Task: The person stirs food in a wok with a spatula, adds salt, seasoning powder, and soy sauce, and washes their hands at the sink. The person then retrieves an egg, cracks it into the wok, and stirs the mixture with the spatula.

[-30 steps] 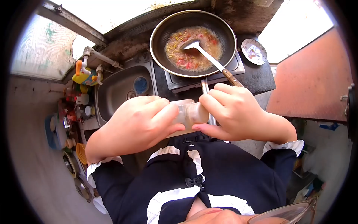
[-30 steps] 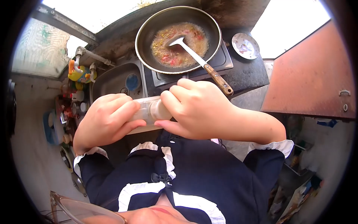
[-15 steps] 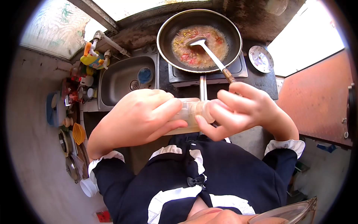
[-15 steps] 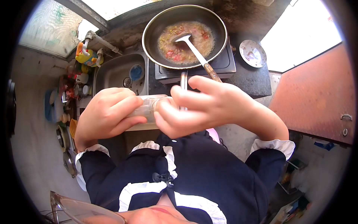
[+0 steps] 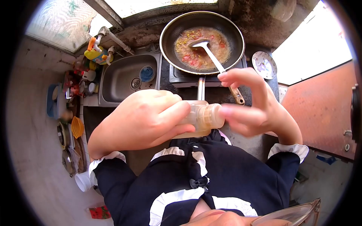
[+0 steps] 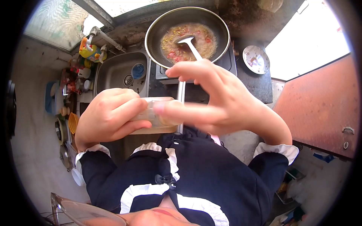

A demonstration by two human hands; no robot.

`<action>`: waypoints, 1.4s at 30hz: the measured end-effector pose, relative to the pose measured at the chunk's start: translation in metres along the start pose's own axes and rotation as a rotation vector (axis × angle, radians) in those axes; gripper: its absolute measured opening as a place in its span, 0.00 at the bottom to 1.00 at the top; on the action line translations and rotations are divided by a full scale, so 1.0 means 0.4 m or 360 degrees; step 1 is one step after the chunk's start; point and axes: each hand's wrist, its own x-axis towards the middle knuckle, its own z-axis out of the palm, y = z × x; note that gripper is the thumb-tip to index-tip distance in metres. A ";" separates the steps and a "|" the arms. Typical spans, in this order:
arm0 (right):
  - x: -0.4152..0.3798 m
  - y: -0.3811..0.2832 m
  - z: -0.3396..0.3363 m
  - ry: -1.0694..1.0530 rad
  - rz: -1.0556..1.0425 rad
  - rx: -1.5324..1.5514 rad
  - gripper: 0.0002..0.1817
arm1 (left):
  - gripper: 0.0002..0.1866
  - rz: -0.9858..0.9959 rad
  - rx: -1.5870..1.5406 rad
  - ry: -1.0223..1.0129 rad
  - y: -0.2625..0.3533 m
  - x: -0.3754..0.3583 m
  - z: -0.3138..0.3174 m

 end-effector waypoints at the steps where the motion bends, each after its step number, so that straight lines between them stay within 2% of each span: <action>1: 0.015 -0.010 -0.015 -0.0086 0.0105 0.0101 0.29 | 0.16 -0.0007 0.0003 0.0011 0.003 0.002 0.003; 3: 0.045 -0.029 -0.044 -0.0238 0.0332 0.0286 0.25 | 0.15 -0.0021 0.0010 0.0029 0.007 0.007 0.008; 6: 0.042 -0.053 -0.034 -0.0442 0.0440 -0.0148 0.23 | 0.15 -0.0015 0.0028 0.0029 0.011 0.014 0.008; 9: 0.044 -0.059 -0.040 -0.0567 0.0437 -0.0088 0.20 | 0.15 -0.0016 0.0019 0.0062 0.012 0.018 0.011; 11: 0.046 -0.051 -0.034 -0.0386 0.0233 -0.0111 0.16 | 0.16 -0.0020 0.0031 0.0057 0.013 0.016 0.006; 16: 0.051 -0.054 -0.052 -0.0209 -0.0205 -0.0363 0.16 | 0.17 -0.0002 0.0039 0.0138 0.022 0.000 -0.012; 19: 0.031 -0.075 -0.079 -0.0085 -0.0366 -0.0495 0.18 | 0.19 0.0207 0.0097 0.0160 0.018 -0.022 -0.025; 20: 0.023 -0.080 -0.086 -0.0007 -0.0340 -0.0501 0.18 | 0.20 0.0318 0.0076 0.0331 0.020 -0.027 -0.014; 21: 0.011 -0.078 -0.089 0.0172 -0.0215 -0.0466 0.19 | 0.21 0.0370 0.0074 0.0417 0.024 -0.037 -0.011; 24: -0.072 -0.061 -0.112 0.0667 0.0275 -0.0465 0.24 | 0.22 0.0365 0.0097 0.0403 0.047 -0.068 -0.046; 27: -0.192 -0.004 -0.180 0.0688 0.0874 -0.0343 0.26 | 0.14 0.0301 0.0117 0.0502 0.051 -0.104 -0.057; 28: -0.254 0.023 -0.175 0.0692 0.1168 -0.0337 0.26 | 0.22 0.0341 0.0058 0.0510 0.042 -0.115 -0.057; 31: -0.450 0.070 -0.096 0.0673 0.1941 -0.0058 0.23 | 0.22 0.0397 0.0024 0.0471 0.019 -0.142 -0.070; 34: -0.670 0.108 0.028 0.0724 0.2151 0.0137 0.21 | 0.22 0.0370 0.0013 0.0418 0.001 -0.164 -0.090; 38: -0.816 0.131 0.171 0.0852 0.2447 0.0172 0.21 | 0.23 0.0360 0.0050 0.0409 -0.033 -0.187 -0.102; 39: -0.850 0.146 0.202 0.0841 0.2427 0.0066 0.20 | 0.23 0.0362 0.0045 0.0401 -0.044 -0.186 -0.105; 42: -0.840 0.170 0.266 0.0485 0.2381 -0.0609 0.20 | 0.24 0.0369 0.0073 0.0432 -0.095 -0.182 -0.097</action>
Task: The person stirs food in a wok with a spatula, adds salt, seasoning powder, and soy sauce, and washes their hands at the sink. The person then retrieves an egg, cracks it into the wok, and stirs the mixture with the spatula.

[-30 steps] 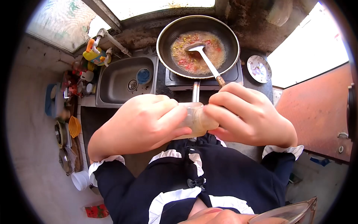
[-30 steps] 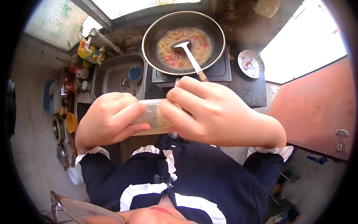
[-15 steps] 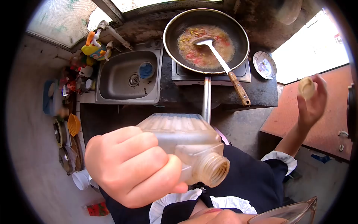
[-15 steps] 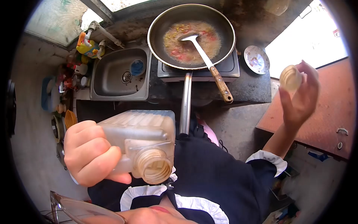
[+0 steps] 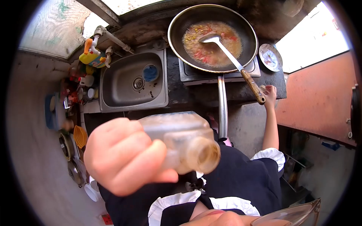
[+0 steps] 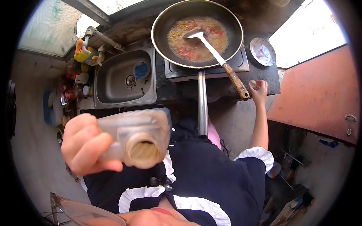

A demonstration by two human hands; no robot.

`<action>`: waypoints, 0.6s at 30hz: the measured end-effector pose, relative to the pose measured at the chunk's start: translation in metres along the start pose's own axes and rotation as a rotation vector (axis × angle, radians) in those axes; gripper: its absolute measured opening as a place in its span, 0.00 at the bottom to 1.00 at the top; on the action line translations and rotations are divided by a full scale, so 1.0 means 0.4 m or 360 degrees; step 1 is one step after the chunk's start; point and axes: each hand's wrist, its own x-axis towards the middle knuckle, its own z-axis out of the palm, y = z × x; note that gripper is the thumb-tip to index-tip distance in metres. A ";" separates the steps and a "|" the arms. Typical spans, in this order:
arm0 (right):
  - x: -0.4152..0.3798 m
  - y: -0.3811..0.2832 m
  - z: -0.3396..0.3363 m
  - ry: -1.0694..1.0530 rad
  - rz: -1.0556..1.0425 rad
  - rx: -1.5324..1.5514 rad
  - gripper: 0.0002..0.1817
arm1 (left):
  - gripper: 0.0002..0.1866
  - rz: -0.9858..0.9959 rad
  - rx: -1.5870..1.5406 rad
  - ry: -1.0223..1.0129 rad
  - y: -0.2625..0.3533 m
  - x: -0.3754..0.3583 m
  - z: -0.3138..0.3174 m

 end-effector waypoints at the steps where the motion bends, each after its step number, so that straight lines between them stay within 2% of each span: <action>1: 0.001 0.008 0.022 0.0055 -0.0056 -0.0133 0.21 | 0.25 0.0005 0.0023 0.0018 -0.020 -0.007 0.010; 2: -0.004 -0.002 0.034 0.0092 -0.0133 -0.0328 0.22 | 0.26 -0.0032 0.0019 0.0043 -0.038 -0.016 0.021; 3: -0.004 0.014 0.054 0.0086 -0.0080 -0.0284 0.23 | 0.26 -0.0183 0.0029 -0.0042 -0.039 -0.017 0.019; 5: -0.009 0.024 0.079 0.0147 -0.0063 -0.0507 0.23 | 0.25 -0.0406 0.0116 -0.0144 -0.054 -0.023 0.025; 6: -0.015 0.030 0.089 0.0113 0.0026 -0.0536 0.24 | 0.24 -0.0536 0.0194 -0.0136 -0.056 -0.019 0.033; 8: -0.025 0.033 0.100 0.0043 0.0200 -0.0591 0.27 | 0.20 -0.0564 0.0263 -0.0173 -0.092 -0.017 0.042; 11: -0.041 0.038 0.103 0.0116 0.0095 -0.0643 0.33 | 0.14 -0.0657 0.0335 -0.0320 -0.142 -0.015 0.048; 12: -0.030 0.052 0.100 0.0243 -0.0150 -0.0684 0.39 | 0.14 -0.0661 0.0343 -0.0322 -0.160 -0.014 0.052; 13: -0.030 0.002 0.076 0.0202 -0.0178 -0.0448 0.39 | 0.13 -0.0666 0.0351 -0.0321 -0.178 -0.014 0.057; 15: -0.035 -0.230 -0.019 0.0115 -0.0238 0.0025 0.40 | 0.12 -0.0695 0.0331 -0.0350 -0.221 -0.012 0.065; 18: -0.059 -0.395 -0.085 -0.0138 -0.0654 -0.0019 0.42 | 0.14 -0.0693 0.0301 -0.0447 -0.282 0.002 0.079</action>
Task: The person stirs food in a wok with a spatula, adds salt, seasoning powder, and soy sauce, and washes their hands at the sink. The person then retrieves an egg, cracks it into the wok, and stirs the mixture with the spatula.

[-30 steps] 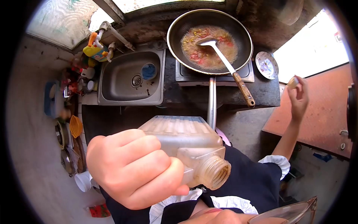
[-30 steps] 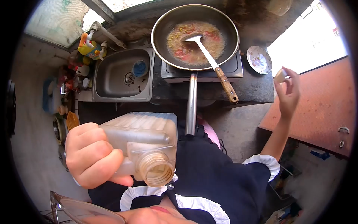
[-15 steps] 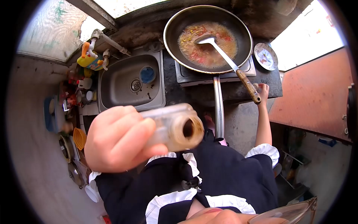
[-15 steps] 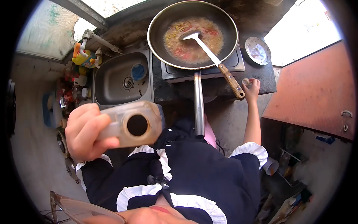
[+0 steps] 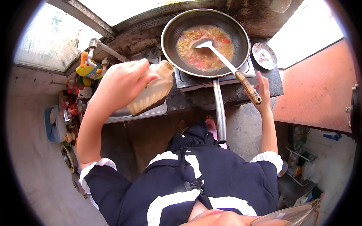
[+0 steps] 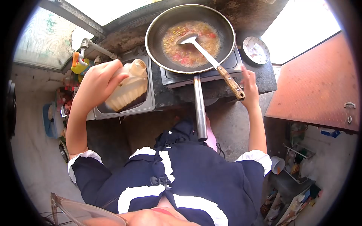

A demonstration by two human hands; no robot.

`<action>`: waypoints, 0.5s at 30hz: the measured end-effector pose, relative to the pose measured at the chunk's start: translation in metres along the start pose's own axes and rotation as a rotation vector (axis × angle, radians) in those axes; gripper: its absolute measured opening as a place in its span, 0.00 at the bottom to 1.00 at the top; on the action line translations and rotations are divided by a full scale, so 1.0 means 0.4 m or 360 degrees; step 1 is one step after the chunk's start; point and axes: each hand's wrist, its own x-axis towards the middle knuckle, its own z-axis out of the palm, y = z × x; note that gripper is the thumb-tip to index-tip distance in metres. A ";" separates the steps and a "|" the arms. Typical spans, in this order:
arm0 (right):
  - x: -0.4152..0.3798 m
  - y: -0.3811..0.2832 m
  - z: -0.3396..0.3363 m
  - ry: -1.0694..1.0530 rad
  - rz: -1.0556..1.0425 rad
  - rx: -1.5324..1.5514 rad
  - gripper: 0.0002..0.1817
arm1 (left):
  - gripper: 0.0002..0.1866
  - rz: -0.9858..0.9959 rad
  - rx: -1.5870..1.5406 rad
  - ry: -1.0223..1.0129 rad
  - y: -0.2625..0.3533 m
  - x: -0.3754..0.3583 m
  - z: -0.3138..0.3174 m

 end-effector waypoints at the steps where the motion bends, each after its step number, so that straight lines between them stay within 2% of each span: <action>1: 0.011 -0.030 -0.005 0.0019 -0.0181 0.0020 0.42 | 0.15 0.0011 0.0005 -0.0014 -0.012 0.012 0.008; 3: 0.030 -0.081 -0.013 0.0054 -0.0543 0.0058 0.42 | 0.16 0.0058 0.0042 -0.0025 -0.031 0.033 0.021; 4: 0.043 -0.121 -0.028 0.0057 -0.0562 0.0028 0.37 | 0.16 0.0082 0.0059 -0.0032 -0.039 0.042 0.025; 9: 0.080 -0.207 -0.080 -0.0129 -0.1321 -0.0648 0.20 | 0.16 0.0112 0.0183 -0.0046 -0.074 0.074 0.031; 12: 0.091 -0.241 -0.092 -0.0232 -0.1578 -0.0770 0.17 | 0.16 0.0176 0.0215 -0.0027 -0.095 0.090 0.027; 15: 0.126 -0.281 -0.144 -0.0257 -0.1533 -0.0642 0.17 | 0.16 0.0183 0.0254 0.0002 -0.111 0.098 0.020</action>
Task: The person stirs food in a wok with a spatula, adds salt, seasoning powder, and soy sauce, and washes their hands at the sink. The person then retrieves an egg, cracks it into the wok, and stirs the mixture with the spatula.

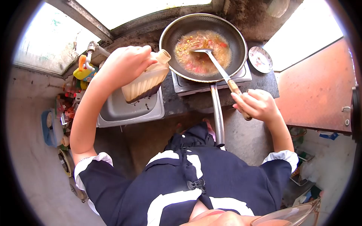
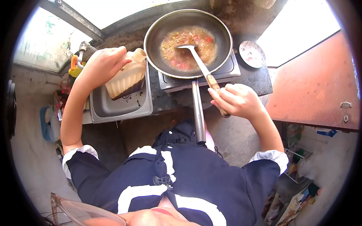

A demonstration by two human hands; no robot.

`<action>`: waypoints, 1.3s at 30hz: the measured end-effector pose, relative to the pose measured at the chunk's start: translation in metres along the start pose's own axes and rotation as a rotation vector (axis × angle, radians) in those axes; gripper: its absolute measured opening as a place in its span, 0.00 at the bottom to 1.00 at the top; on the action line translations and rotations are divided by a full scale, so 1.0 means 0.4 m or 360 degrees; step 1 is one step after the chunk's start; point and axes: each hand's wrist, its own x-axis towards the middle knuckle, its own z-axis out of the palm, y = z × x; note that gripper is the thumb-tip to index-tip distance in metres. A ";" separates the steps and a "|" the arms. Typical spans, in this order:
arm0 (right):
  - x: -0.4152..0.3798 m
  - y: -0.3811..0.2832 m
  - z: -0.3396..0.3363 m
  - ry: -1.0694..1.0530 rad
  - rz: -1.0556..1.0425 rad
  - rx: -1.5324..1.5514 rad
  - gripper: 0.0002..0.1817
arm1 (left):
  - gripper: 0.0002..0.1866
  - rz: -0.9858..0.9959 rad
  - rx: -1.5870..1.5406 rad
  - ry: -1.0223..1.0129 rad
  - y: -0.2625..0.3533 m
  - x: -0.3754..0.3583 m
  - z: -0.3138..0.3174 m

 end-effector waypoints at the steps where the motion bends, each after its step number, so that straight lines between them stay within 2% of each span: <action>1: 0.010 0.005 -0.020 0.0103 0.0066 0.0083 0.16 | 0.16 -0.0003 -0.0015 0.0018 -0.002 0.003 -0.003; 4: 0.015 0.020 -0.085 0.0174 0.0248 0.0210 0.18 | 0.16 -0.0009 0.0027 0.0002 -0.009 0.016 -0.011; 8: 0.014 0.043 -0.099 0.0688 0.0707 0.0472 0.16 | 0.16 0.0003 0.0091 -0.0048 -0.026 0.048 -0.018; 9: 0.005 0.059 -0.085 0.0824 0.0797 0.0485 0.13 | 0.16 0.0004 0.0111 -0.0087 -0.032 0.059 -0.018; 12: 0.017 0.048 -0.085 0.1059 0.1744 0.1054 0.13 | 0.17 0.0014 0.0142 -0.0187 -0.034 0.089 -0.022; 16: 0.002 0.090 -0.074 0.1372 0.2088 0.1796 0.13 | 0.17 0.0076 0.0182 -0.0164 -0.042 0.113 -0.006; 20: 0.002 0.117 -0.080 0.1394 0.2310 0.1992 0.14 | 0.17 0.0081 0.0206 -0.0291 -0.037 0.149 -0.001; 24: 0.004 0.138 -0.094 0.1400 0.2290 0.2053 0.18 | 0.18 0.0093 0.0208 -0.0410 -0.027 0.182 -0.003; 28: 0.000 0.159 -0.100 0.1447 0.2263 0.2006 0.12 | 0.18 0.0122 0.0236 -0.0425 -0.020 0.200 0.004; 39: -0.019 0.197 -0.086 0.1373 0.2255 0.2029 0.12 | 0.18 0.0179 0.0309 -0.0472 -0.011 0.236 0.004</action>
